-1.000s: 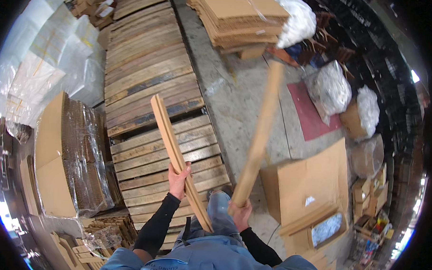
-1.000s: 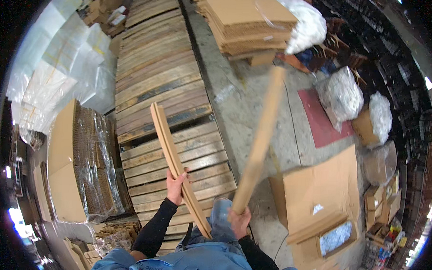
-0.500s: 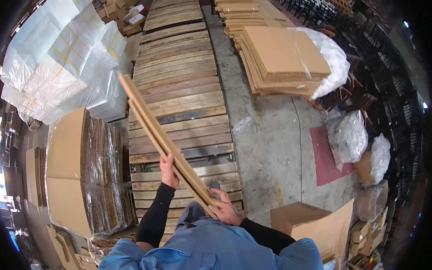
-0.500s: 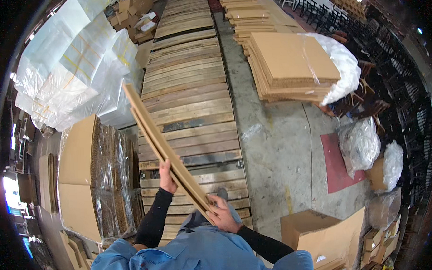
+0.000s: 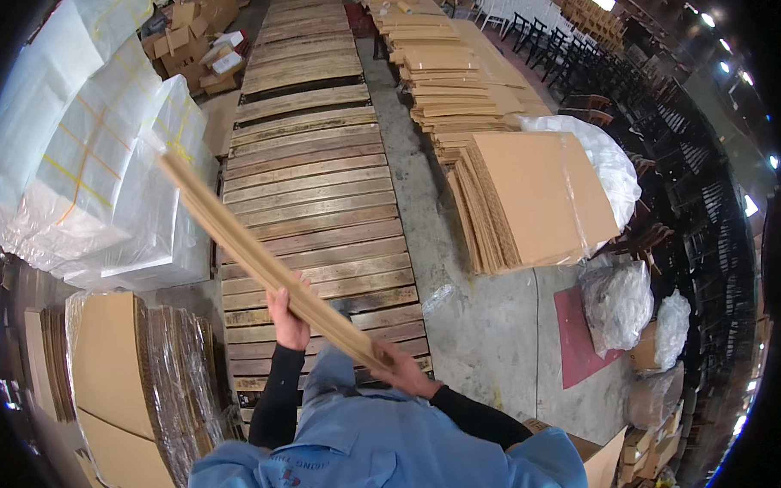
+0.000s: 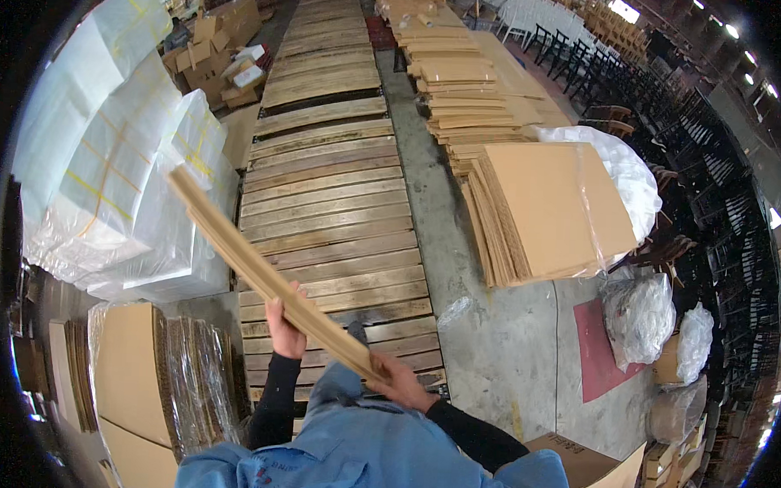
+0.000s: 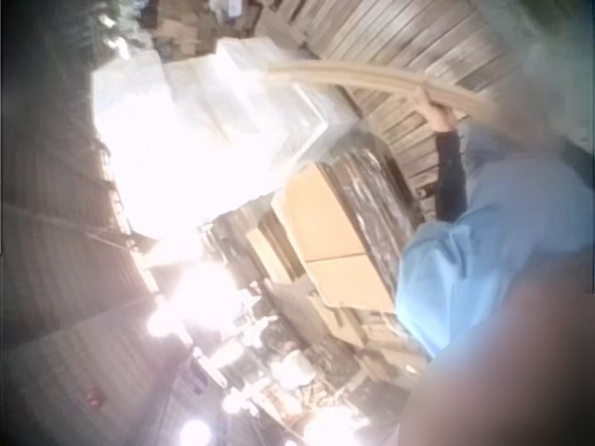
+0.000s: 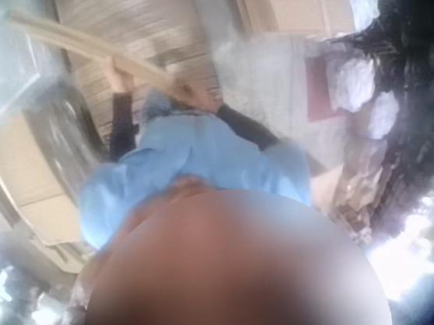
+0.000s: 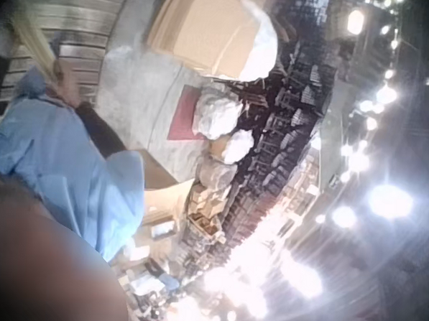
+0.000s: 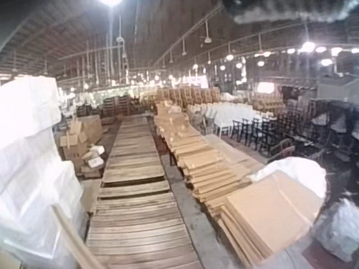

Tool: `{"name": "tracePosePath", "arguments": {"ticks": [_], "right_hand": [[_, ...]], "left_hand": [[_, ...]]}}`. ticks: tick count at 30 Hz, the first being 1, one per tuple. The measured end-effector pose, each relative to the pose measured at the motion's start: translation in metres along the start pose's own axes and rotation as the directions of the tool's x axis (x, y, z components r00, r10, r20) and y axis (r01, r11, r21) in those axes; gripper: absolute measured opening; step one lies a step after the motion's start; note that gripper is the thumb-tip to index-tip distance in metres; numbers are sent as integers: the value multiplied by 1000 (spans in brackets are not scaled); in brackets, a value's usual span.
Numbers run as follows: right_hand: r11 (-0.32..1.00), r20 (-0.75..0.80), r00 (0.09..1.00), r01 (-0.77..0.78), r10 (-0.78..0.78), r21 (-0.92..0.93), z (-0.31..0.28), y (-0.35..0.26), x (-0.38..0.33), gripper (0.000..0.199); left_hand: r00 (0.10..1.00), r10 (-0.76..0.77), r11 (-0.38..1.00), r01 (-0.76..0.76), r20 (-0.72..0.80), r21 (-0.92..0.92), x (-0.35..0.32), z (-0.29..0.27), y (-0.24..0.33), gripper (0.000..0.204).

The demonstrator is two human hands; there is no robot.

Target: The person assembles a cardboard box, places a wrapped wooden chair inside, adds foam padding and cardboard dividers, then seals the box with packing tape. The person handles multiple cardboard pieces and a tape dispenser to complete the packaging.

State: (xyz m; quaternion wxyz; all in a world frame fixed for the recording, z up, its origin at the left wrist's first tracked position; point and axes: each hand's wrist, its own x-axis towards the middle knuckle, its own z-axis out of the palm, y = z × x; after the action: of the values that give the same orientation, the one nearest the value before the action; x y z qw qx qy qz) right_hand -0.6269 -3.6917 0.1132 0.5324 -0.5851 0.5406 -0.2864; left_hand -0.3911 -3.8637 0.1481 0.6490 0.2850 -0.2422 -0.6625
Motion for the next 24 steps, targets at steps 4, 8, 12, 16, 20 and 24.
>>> {"name": "tracePosePath", "arguments": {"ticks": [4, 8, 12, 16, 20, 24], "right_hand": [[998, -125, 991, 50, -54, -31, -60, -39, 117, 77], [996, -220, 974, 62, -48, 60, -110, -71, 232, 75], [974, -275, 957, 147, -96, 171, -152, -81, 360, 74], [955, -247, 940, 270, -235, 120, -208, -52, 509, 73], [973, -101, 972, 222, -214, 71, -284, -90, 641, 72], [976, 21, 976, 217, -217, 12, -374, -141, 765, 69]], "left_hand": [[996, -90, 991, 89, 5, 100, 146, 54, 16, 59], [991, -103, 991, 95, 87, 97, 288, 89, 22, 62], [992, -87, 987, 74, 89, 141, 420, 107, 18, 64], [995, -37, 989, 23, 93, 145, 559, 100, 9, 62], [999, -14, 995, 10, 40, 98, 683, 103, 26, 56], [998, 8, 997, -3, -62, 78, 798, 109, 37, 50]]}}
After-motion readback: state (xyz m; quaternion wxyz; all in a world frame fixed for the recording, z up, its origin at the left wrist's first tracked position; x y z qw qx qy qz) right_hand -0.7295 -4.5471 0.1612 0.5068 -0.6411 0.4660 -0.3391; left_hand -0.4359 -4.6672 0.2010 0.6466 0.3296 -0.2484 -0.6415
